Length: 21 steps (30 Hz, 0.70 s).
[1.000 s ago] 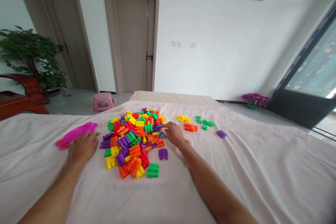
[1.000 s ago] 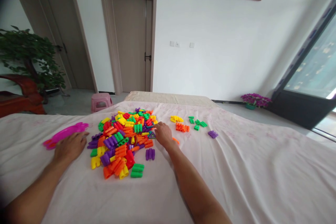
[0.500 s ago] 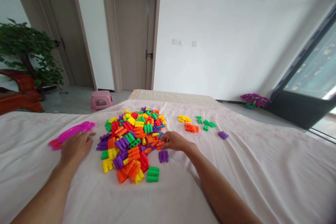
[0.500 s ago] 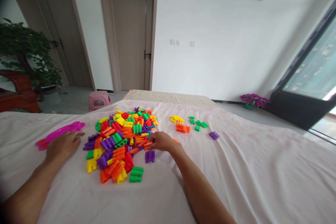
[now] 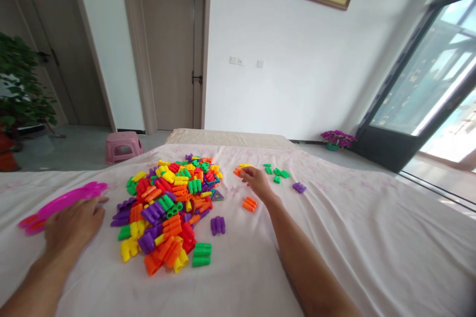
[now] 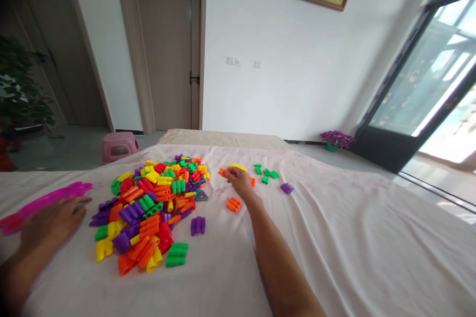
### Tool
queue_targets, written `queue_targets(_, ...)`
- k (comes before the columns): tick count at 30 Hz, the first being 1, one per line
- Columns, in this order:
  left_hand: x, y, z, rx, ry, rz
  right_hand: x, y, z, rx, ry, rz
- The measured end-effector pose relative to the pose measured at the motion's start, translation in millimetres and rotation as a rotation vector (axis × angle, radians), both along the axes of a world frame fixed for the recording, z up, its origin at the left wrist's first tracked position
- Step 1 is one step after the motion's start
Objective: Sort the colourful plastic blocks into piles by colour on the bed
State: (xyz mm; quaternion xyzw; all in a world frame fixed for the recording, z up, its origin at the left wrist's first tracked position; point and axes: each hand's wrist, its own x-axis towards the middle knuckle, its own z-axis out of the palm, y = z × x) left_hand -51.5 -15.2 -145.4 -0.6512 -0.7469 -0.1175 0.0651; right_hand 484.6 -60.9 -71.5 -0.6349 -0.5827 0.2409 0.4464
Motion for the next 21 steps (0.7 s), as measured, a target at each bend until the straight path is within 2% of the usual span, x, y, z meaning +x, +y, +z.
queue_targets(4, -4, 4, -5.6, -0.001, 0.021, -0.007, 49, -2, 0.6, 0.052, -0.157, -0.384)
queue_targets(7, -5, 5, -4.8, -0.006, 0.015, -0.029, 77, -7, -3.8, -0.055, -0.257, -0.538)
queue_targets(11, -4, 4, -2.7, -0.025, -0.01, -0.026, 89, -13, -14.1, -0.233, -0.368, -0.557)
queue_targets(14, -4, 4, -0.7, -0.033, -0.011, -0.025, 86, -13, -19.2, -0.295, -0.435, -0.554)
queue_targets(16, -3, 4, 1.1, -0.04, -0.014, -0.03, 82, -12, -19.5, -0.263, -0.439, -0.567)
queue_targets(19, -1, 3, 3.9, -0.039, -0.029, -0.027, 71, -6, -17.1, -0.127, -0.402, -0.59)
queue_targets(21, 0, 2, 5.4, -0.034, -0.039, -0.028, 55, 0, -16.1, -0.033, -0.362, -0.501)
